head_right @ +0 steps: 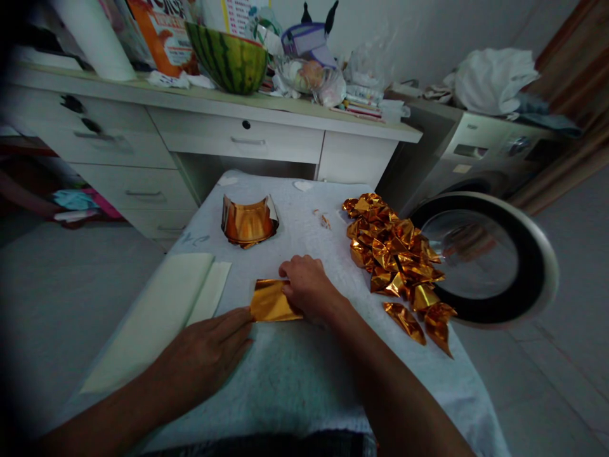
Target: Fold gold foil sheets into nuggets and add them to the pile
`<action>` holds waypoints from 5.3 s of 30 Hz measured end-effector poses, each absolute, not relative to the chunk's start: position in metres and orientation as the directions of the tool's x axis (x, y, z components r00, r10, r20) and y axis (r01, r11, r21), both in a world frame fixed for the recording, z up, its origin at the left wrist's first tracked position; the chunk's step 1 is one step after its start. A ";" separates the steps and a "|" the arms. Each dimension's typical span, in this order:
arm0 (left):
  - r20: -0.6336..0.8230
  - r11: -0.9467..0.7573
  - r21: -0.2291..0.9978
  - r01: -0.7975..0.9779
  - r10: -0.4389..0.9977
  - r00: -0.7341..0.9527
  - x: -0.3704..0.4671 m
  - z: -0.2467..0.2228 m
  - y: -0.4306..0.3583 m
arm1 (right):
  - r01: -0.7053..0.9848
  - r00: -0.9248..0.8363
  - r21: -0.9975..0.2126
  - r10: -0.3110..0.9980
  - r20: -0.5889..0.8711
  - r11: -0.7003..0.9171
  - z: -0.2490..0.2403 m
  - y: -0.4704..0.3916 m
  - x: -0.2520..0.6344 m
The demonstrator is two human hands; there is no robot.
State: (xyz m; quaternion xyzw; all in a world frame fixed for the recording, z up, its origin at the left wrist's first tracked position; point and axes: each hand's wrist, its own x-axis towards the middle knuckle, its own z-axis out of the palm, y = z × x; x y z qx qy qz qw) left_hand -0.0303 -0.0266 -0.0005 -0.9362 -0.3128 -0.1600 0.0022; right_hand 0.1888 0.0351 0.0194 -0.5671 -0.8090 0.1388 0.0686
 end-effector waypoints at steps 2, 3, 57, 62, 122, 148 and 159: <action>0.295 -0.810 0.079 0.581 0.575 0.763 -0.032 -0.002 -0.026 | 0.895 -0.342 -0.319 0.939 -0.041 0.312 0.017 0.033 0.189; 0.287 -0.811 0.079 0.580 0.576 0.766 -0.033 -0.001 -0.026 | 0.895 -0.336 -0.325 0.941 -0.043 0.304 0.016 0.032 0.188; -0.110 0.114 0.994 0.005 0.945 0.307 0.003 0.020 0.024 | -0.177 -0.287 -0.976 0.955 -0.073 -0.128 0.022 0.017 0.193; -0.155 0.179 0.983 -0.044 0.934 0.322 0.004 0.024 0.024 | -0.233 -0.218 -0.961 0.971 -0.098 -0.149 0.018 0.018 0.188; 0.654 -0.767 0.148 0.625 0.550 0.520 0.007 0.016 0.015 | 0.369 -0.378 -0.812 0.871 0.314 0.453 0.026 0.012 0.195; 0.690 -0.834 0.107 0.541 0.454 0.563 0.004 0.014 0.016 | 0.295 -0.371 -0.865 0.883 0.288 0.406 0.028 0.009 0.191; 0.768 -0.846 0.043 0.532 0.369 0.524 0.002 0.012 0.016 | 0.242 -0.369 -0.924 0.909 0.193 0.295 0.027 0.009 0.195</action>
